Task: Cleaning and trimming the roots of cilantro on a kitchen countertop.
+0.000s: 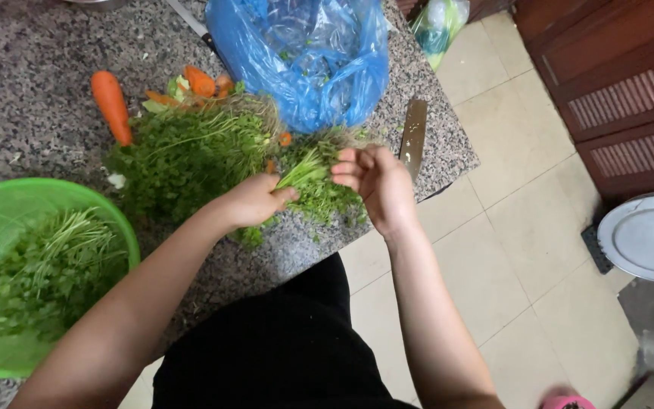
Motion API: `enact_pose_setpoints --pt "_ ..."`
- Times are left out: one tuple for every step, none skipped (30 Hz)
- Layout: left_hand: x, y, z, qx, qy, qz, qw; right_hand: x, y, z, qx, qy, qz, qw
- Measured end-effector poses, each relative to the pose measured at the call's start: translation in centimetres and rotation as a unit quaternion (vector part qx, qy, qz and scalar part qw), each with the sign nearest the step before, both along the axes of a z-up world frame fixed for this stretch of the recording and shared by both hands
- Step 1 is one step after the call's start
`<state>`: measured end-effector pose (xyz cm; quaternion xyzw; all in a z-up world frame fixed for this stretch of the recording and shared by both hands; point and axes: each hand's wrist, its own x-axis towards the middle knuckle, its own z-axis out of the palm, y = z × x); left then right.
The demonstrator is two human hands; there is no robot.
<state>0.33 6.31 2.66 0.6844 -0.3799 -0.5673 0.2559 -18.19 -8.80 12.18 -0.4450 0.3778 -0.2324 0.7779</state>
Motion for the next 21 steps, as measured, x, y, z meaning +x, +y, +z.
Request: enact_pose_setpoints --pt "-0.1 0.0 0.0 -0.001 0.000 0.000 1.000 -0.2 -0.2 0.6 -0.001 0.000 0.000 1.000" --pt "-0.1 0.1 0.0 -0.002 -0.002 0.010 1.000 -0.5 -0.3 1.1 0.039 -0.086 0.037 0.995" --pt "-0.2 0.2 0.0 -0.003 -0.004 0.019 1.000 -0.8 -0.4 1.6 0.079 -0.171 0.073 0.979" --pt "-0.2 0.2 -0.2 -0.003 -0.004 0.019 1.000 -0.8 -0.4 1.4 0.079 -0.171 0.074 0.979" --pt "-0.2 0.2 -0.4 -0.010 -0.005 0.015 1.000 -0.8 -0.4 1.1 0.172 -0.241 0.124 0.947" --pt "-0.1 0.1 -0.6 -0.018 -0.008 0.012 1.000 -0.8 -0.5 0.9 0.261 -0.309 0.173 0.898" --pt "-0.1 0.2 -0.2 -0.019 -0.008 0.013 1.000 -0.4 -0.3 -0.2 0.260 -0.309 0.174 0.898" --pt "-0.2 0.3 0.1 -0.019 0.013 0.016 1.000 -0.1 0.0 -1.2 0.055 -0.064 0.170 0.982" --pt "-0.2 0.4 0.4 -0.019 0.034 0.019 0.999 0.2 0.3 -2.4 -0.159 0.186 0.147 0.958" --pt "-0.2 0.3 0.4 -0.020 0.034 0.019 0.999 0.0 0.3 -2.8 -0.160 0.186 0.147 0.958" --pt "-0.2 0.2 0.4 -0.008 0.043 0.021 0.999 -0.1 0.4 -3.3 -0.193 0.216 0.130 0.948" --pt "0.0 0.3 0.4 0.005 0.050 0.026 0.998 0.0 0.4 -3.8 -0.226 0.242 0.115 0.937" --pt "0.0 0.3 -0.2 0.005 0.049 0.030 0.998 0.1 0.3 -3.7 -0.226 0.240 0.118 0.937" --pt "-0.1 0.6 -0.9 -0.018 0.077 0.046 0.996 -0.2 0.6 -3.6 -0.197 0.177 0.091 0.960" --pt "-0.3 0.9 -1.6 -0.041 0.106 0.061 0.992 -0.4 0.8 -3.5 -0.166 0.114 0.063 0.978" --pt "-0.2 0.7 -1.4 -0.041 0.102 0.062 0.992 -0.2 0.6 -2.6 -0.166 0.110 0.064 0.978" --pt "-0.1 0.5 -1.1 -0.032 0.069 0.043 0.996 -0.1 0.3 -1.7 -0.068 0.022 0.070 0.995" --pt "-0.3 0.6 -1.0 -0.019 0.039 0.024 0.999 -0.3 0.4 -0.8 0.034 -0.064 0.075 0.995" --pt "-0.4 0.7 -1.0 -0.017 0.038 0.025 0.999 0.0 0.6 -0.2 0.036 -0.065 0.076 0.994" --pt "-0.6 0.7 -1.0 -0.025 0.062 0.035 0.997 0.2 0.7 0.4 0.170 -0.168 0.114 0.964" --pt "-0.7 0.6 -1.0 -0.034 0.087 0.045 0.995 0.5 0.8 1.0 0.298 -0.267 0.149 0.905"
